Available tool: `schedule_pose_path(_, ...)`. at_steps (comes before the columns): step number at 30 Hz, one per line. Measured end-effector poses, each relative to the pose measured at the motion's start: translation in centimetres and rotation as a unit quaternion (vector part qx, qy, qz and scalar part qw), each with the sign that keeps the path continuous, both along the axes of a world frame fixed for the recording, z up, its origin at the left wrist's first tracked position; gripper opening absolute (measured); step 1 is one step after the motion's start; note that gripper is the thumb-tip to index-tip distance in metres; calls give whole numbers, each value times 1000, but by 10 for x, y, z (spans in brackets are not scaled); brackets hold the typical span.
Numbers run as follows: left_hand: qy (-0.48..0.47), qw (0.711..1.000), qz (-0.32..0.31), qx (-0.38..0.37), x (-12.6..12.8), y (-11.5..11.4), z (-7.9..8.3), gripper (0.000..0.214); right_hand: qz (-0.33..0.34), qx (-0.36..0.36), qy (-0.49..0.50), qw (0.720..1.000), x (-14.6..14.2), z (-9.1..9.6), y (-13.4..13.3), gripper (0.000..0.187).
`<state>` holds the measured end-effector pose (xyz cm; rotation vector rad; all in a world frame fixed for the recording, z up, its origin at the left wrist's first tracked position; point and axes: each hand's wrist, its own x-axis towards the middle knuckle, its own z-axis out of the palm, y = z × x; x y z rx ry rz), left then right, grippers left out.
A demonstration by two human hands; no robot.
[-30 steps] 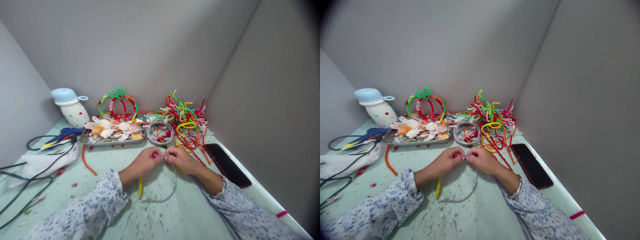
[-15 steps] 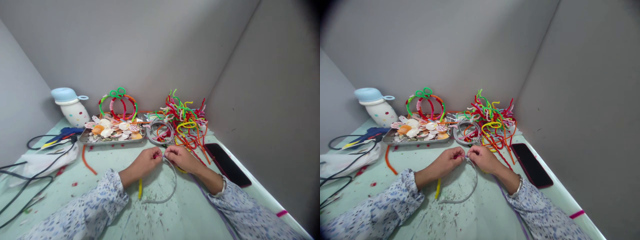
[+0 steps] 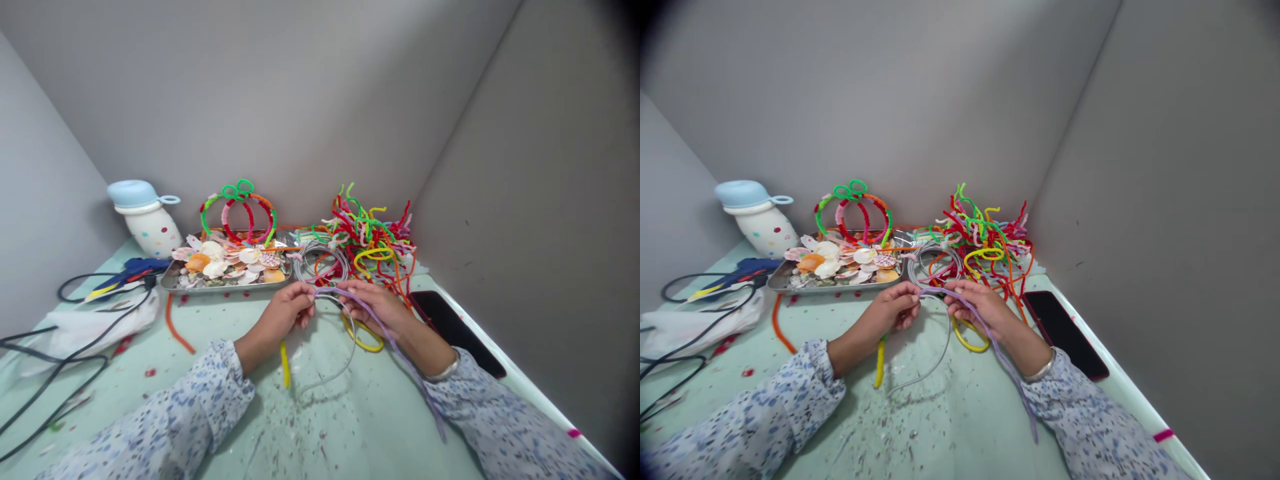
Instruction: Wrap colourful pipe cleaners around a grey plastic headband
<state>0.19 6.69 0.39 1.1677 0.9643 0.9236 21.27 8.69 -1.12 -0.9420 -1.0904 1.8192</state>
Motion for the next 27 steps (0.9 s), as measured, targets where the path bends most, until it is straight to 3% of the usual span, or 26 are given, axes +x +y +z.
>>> schedule_pose_path(7, -81, 996, -3, -27, 5, -6, 0, 15, 69, 104, -76, 989, -12, 6, -13, 36)
schedule_pose_path(14, -63, 997, 31, -22, 10, -4, -12, 15, -87, 210, -166, 960, -29, -1, -21, 30)
schedule_pose_path(22, -56, 997, 46, 4, 13, -5, -14, 17, -148, 279, -265, 911, -32, 6, -29, 18)
schedule_pose_path(27, -47, 997, 53, 6, 13, -7, -15, 16, -151, 286, -278, 904, -31, 2, -28, 19)
